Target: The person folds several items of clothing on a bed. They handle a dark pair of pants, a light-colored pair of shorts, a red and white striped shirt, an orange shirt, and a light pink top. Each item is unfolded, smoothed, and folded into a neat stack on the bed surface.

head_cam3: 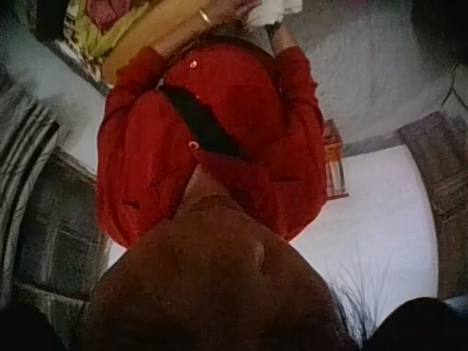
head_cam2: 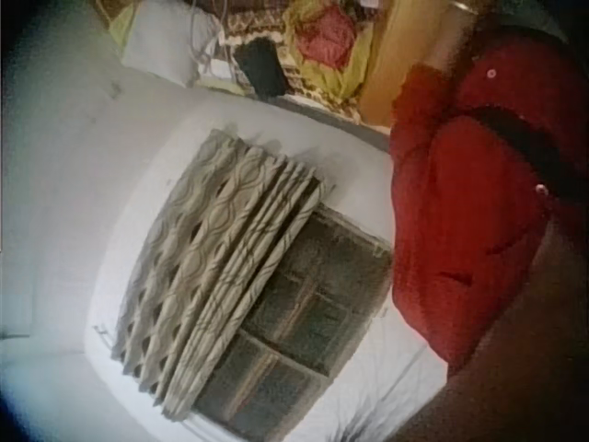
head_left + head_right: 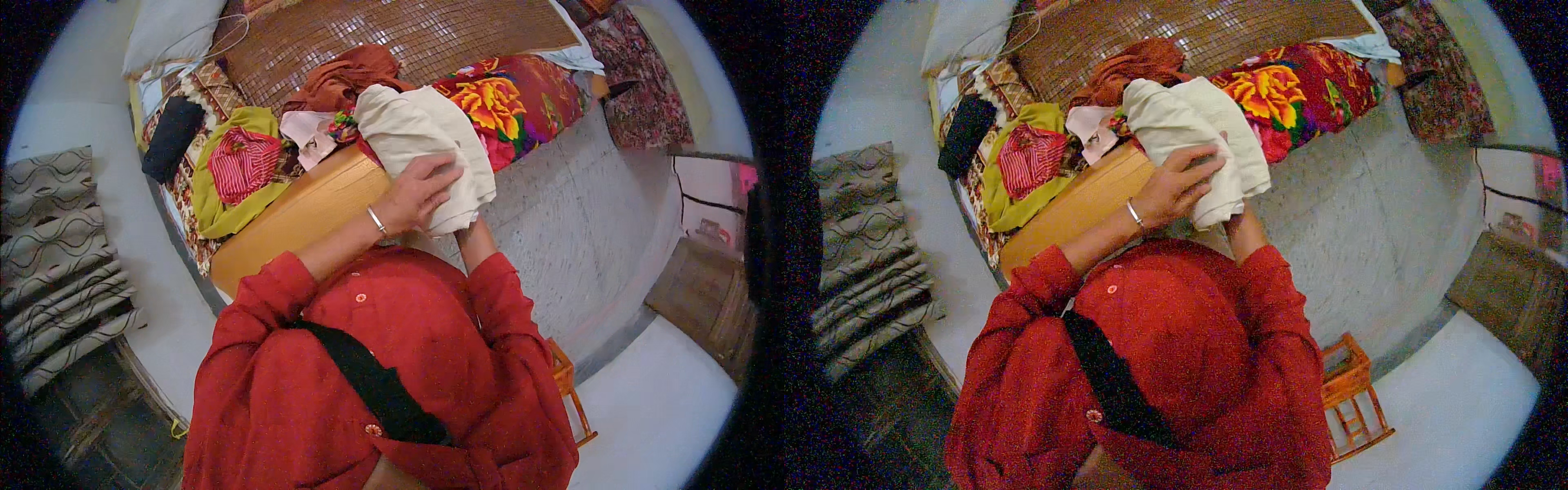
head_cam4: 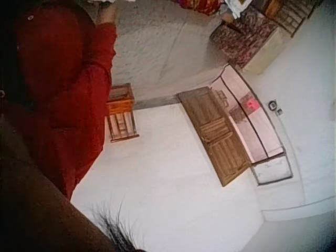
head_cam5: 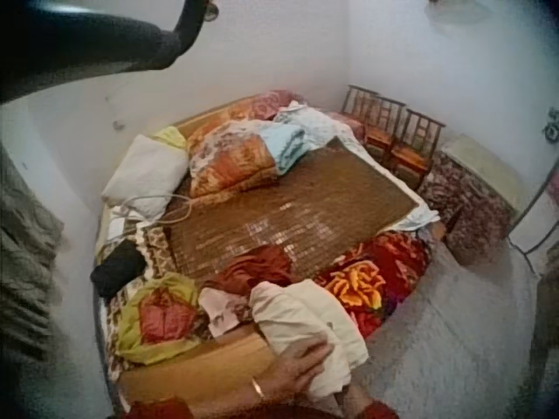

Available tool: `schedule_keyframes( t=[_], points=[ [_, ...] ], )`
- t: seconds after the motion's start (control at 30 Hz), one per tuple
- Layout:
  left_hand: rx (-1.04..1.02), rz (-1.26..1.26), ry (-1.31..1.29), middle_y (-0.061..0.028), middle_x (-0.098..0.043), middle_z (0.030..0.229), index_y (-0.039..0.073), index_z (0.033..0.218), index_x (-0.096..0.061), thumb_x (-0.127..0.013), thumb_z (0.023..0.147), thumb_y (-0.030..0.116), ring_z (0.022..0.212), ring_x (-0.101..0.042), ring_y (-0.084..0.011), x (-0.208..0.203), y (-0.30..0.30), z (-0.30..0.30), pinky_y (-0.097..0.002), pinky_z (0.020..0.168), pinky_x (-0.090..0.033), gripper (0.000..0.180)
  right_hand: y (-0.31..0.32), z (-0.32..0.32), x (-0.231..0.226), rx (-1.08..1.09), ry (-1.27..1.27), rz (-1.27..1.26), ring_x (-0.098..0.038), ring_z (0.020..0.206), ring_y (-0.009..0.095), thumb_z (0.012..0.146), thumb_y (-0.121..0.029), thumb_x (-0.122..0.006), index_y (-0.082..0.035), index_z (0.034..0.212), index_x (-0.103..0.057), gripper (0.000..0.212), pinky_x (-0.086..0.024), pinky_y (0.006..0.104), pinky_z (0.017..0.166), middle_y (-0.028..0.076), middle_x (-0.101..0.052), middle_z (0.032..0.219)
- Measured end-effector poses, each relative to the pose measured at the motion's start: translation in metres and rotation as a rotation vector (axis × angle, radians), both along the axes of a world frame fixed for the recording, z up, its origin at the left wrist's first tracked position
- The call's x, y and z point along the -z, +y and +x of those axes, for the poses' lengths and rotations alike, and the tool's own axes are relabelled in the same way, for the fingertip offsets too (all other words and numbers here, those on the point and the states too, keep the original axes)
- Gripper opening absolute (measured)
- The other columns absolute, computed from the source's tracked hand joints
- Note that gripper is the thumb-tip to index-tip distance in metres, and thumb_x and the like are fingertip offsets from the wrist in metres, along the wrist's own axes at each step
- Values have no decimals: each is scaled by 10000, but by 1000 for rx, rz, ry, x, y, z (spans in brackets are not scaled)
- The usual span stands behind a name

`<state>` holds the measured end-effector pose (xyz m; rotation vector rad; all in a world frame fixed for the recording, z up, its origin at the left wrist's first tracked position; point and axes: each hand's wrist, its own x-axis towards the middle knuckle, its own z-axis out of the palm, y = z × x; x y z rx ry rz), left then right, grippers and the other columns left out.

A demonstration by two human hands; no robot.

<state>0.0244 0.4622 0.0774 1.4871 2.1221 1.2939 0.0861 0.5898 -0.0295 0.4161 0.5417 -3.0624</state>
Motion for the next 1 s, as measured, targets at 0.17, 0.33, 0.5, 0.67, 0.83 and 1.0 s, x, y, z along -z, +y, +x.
schedule_keyframes(
  t=[0.17,0.33,0.5,0.67,0.83,1.0],
  points=[
    [47,-147,268,-104,-416,1328,142,1285,-447,-454,885,245,1259,-331,-325,18,28,-15,-498,1031,-230,414,2,1,-17,212,-129,156,-497,1064,219,936,-381,-369,-14,1216,-421,465,-396,319,907,127,-499,1167],
    [68,-250,342,-77,-381,1369,202,1303,-425,-386,912,262,1304,-265,-318,13,45,-31,-551,1050,-137,398,12,1,-25,322,-223,383,-562,982,206,937,-365,-370,-12,1139,-502,427,-452,315,851,118,-577,1071],
    [49,-309,410,-64,-380,1373,219,1290,-441,-384,912,332,1312,-255,-306,25,53,-24,-556,1050,-136,398,24,30,-60,410,-443,306,-533,1043,215,933,-348,-394,14,1156,-495,437,-414,330,902,138,-552,1132],
    [91,-454,558,-61,-393,1362,211,1271,-464,-388,906,355,1313,-257,-285,29,70,-17,-536,1058,-142,400,20,54,-83,532,-470,1391,-494,1070,269,865,-341,-541,26,1194,-462,500,-388,372,910,163,-516,1164],
    [200,-475,559,-78,-400,1349,192,1255,-476,-397,898,372,1312,-250,-277,36,81,-31,-516,1063,-154,408,36,48,-51,360,-602,1611,-450,1077,319,743,-337,-689,15,1158,-468,587,-352,399,928,206,-477,1149],
    [262,-399,474,-130,-311,1401,180,1312,-412,-448,857,455,1326,-193,-349,44,77,-51,-529,1065,-138,533,47,49,-58,200,-636,1373,-522,988,269,672,-381,-735,14,1076,-508,609,-419,359,846,184,-533,1076]
  ],
)
